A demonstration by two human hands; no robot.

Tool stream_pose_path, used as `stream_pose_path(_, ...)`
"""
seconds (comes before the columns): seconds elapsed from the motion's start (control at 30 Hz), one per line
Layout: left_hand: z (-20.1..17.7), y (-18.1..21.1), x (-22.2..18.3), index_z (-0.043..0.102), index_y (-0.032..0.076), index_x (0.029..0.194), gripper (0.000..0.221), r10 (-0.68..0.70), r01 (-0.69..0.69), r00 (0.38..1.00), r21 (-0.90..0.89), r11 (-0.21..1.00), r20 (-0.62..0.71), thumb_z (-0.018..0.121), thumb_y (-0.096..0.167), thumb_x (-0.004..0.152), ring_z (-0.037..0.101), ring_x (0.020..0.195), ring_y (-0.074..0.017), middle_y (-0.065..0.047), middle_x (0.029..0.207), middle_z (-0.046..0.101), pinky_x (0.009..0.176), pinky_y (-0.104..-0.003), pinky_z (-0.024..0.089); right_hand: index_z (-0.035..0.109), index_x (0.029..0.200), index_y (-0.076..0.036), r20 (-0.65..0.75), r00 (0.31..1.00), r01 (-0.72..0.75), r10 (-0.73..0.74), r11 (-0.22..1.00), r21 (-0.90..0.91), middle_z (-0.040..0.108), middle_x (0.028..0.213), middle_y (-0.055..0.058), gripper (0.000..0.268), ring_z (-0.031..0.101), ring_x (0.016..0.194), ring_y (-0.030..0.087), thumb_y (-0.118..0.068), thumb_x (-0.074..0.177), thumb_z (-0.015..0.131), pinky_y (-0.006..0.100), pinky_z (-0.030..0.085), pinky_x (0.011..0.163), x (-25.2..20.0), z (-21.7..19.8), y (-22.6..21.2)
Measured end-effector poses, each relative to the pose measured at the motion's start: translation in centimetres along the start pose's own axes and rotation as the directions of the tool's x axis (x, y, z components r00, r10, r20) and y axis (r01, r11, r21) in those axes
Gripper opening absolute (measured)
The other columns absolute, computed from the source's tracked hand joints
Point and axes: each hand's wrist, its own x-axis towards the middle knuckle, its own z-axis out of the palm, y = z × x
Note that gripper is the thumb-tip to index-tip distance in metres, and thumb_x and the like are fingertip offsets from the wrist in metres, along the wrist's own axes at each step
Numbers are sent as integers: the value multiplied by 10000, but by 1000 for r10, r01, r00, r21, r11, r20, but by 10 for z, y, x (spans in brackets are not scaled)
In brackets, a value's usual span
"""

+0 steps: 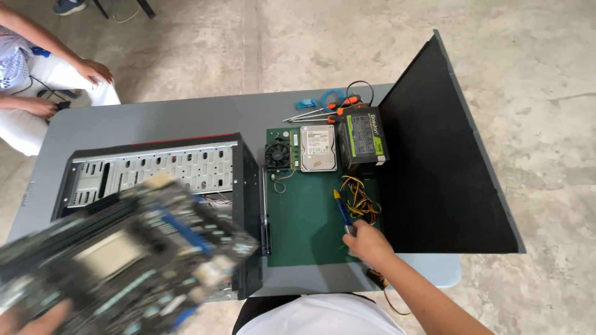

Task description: Removing a motherboard from a computer case by unscrewing the mounting screws and lifting the component out.

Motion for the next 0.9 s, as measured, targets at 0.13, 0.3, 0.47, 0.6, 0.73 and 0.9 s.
stream_pose_path(0.13, 50, 130, -107, 595, 21, 1135, 425, 76, -71, 987, -43, 997, 145, 731, 104, 742, 592, 819, -294, -159, 963, 644, 712, -420, 427, 505, 925, -94, -39, 992, -120, 118, 991, -50, 608, 822, 116, 241, 564, 719, 299, -296, 805, 454, 404, 391, 592, -4, -10, 8)
stream_pose_path(0.3, 105, 224, -183, 487, 109, 1195, 340, -45, 111, 790, -72, 991, 611, 545, 84, 861, 620, 917, -231, -102, 1053, 668, 825, -356, 441, 405, 1296, -120, -31, 988, -153, 151, 985, -77, 647, 899, 134, 524, 603, 791, 320, -316, 810, 421, 420, 430, 607, -9, -15, 24)
stream_pose_path(0.47, 195, 185, -179, 451, 110, 1113, 340, 158, -117, 669, -107, 987, 727, 569, 213, 811, 531, 671, -190, -91, 802, 633, 670, -328, 385, 472, 1205, -152, -19, 981, -193, 193, 981, -4, 635, 896, 98, 445, 594, 780, 278, -318, 794, 440, 386, 427, 605, -25, -24, 25)
stream_pose_path(0.6, 206, 193, -188, 238, 117, 1375, 572, 41, -96, 574, 17, 995, 818, 461, 248, 865, 295, 494, -166, -51, 645, 303, 511, -359, 245, 443, 1278, -175, -56, 983, -172, 172, 985, 14, 643, 1050, 92, 511, 613, 909, 307, -352, 799, 452, 419, 479, 711, -23, -16, 45)
stream_pose_path(0.73, 201, 196, -186, 173, 153, 1427, 641, -34, -14, 586, 52, 999, 810, 444, 274, 859, 338, 1062, -241, -73, 1201, 278, 883, -406, 314, 432, 1290, -178, -91, 991, -101, 101, 995, 3, 639, 1020, 90, 528, 606, 917, 304, -373, 800, 467, 415, 475, 712, -18, -1, 65)
stream_pose_path(0.9, 211, 187, -189, 117, 202, 1473, 723, -85, 59, 568, 63, 996, 819, 456, 272, 838, 199, 1404, -256, -29, 1551, 104, 1088, -437, 251, 445, 1260, -190, -108, 990, -88, 91, 996, 25, 657, 964, 81, 491, 619, 887, 316, -369, 804, 481, 423, 479, 703, -25, 1, 68)
